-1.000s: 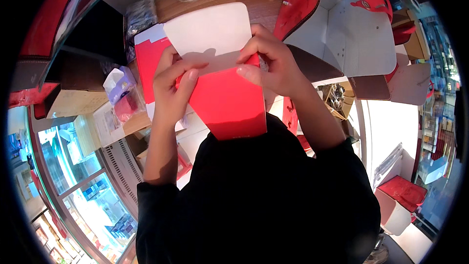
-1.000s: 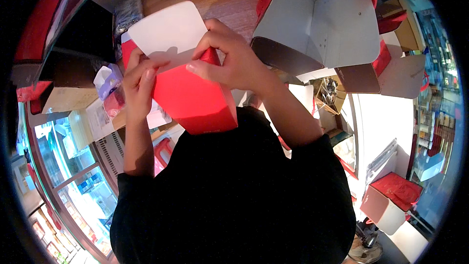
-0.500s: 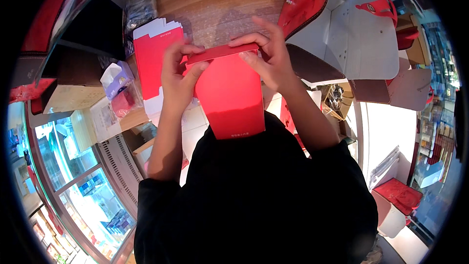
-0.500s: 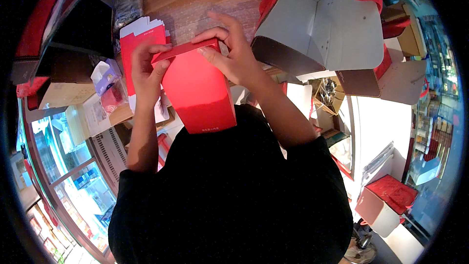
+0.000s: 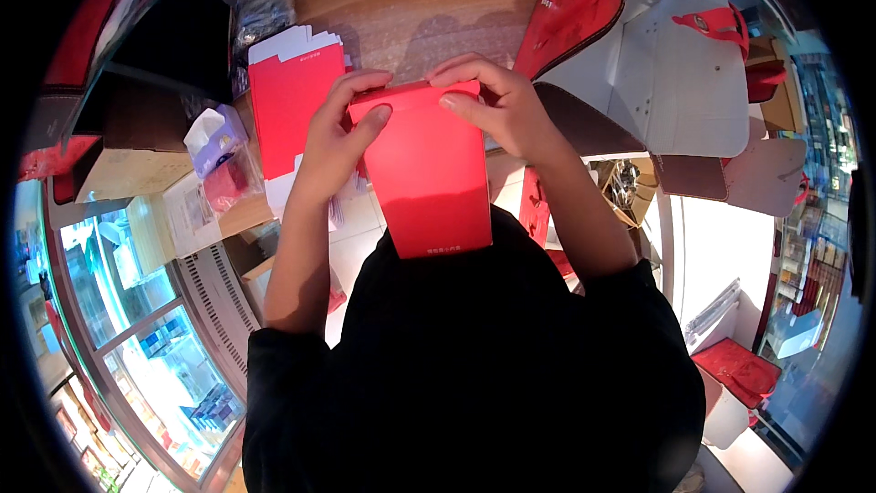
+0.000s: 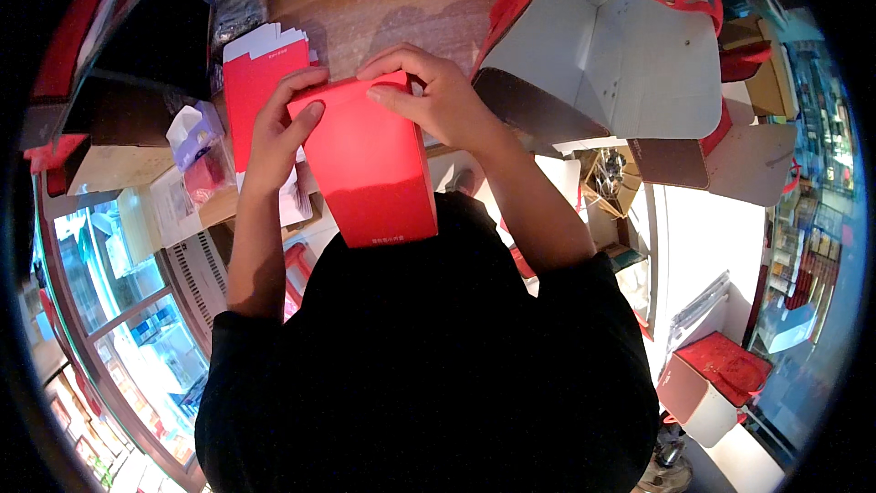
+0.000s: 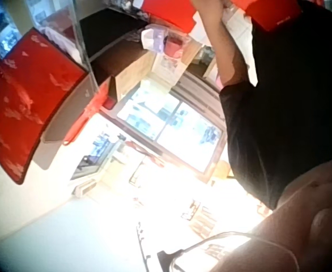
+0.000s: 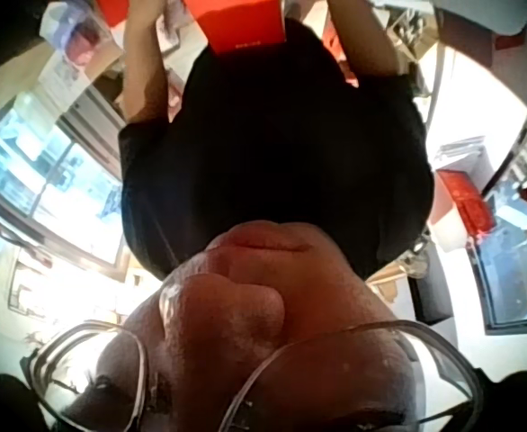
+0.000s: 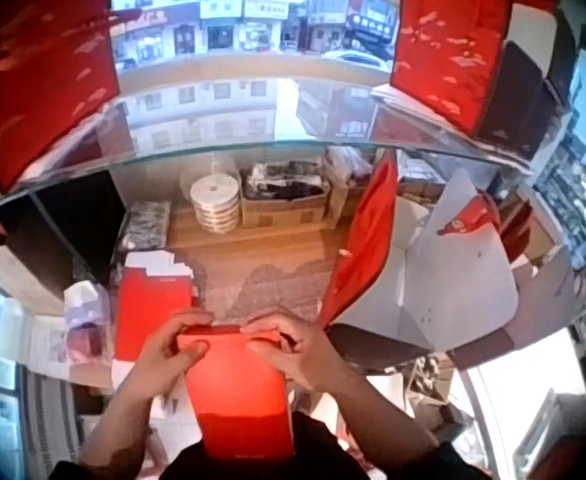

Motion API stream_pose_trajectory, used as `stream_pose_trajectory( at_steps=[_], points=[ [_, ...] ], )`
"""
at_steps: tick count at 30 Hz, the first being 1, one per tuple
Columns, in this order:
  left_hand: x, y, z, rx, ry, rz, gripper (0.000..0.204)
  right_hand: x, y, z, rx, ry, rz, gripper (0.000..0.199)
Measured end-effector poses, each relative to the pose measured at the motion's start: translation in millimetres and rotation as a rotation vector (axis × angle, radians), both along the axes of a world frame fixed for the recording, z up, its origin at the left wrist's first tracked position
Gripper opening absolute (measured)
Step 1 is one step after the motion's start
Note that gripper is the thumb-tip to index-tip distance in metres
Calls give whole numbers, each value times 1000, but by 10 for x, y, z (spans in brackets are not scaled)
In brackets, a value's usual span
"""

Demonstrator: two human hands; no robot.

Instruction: The person assembles red and white cardboard boxes by folding flaps and tucking tabs into slots. They handle multiple boxes, placing some into a larger red tote bag and arranging others on a glass table.

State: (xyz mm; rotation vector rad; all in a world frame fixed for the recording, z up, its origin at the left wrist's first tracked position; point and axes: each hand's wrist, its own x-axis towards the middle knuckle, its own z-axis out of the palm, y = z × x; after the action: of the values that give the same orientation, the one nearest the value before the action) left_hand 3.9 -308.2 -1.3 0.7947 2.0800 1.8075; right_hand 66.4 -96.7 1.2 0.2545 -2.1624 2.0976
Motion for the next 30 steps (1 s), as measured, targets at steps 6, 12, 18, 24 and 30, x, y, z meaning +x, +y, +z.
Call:
stream_pose_trajectory(
  at_steps=[6,12,18,24,30],
  points=[
    [-34,27,105,-25,-178,-52,32,-39,20,34,89,50,49,17],
    [-20,28,176,-45,-73,-77,28,-144,22,256,301,25,79,29],
    [-49,-9,321,-45,-146,-116,29,-173,-12,387,353,-38,73,37],
    [-158,-54,468,-157,-96,-187,36,-197,-3,587,412,-179,109,37],
    [-176,-49,582,-197,-110,-220,40,-247,1,646,474,-236,134,42]
  ],
)
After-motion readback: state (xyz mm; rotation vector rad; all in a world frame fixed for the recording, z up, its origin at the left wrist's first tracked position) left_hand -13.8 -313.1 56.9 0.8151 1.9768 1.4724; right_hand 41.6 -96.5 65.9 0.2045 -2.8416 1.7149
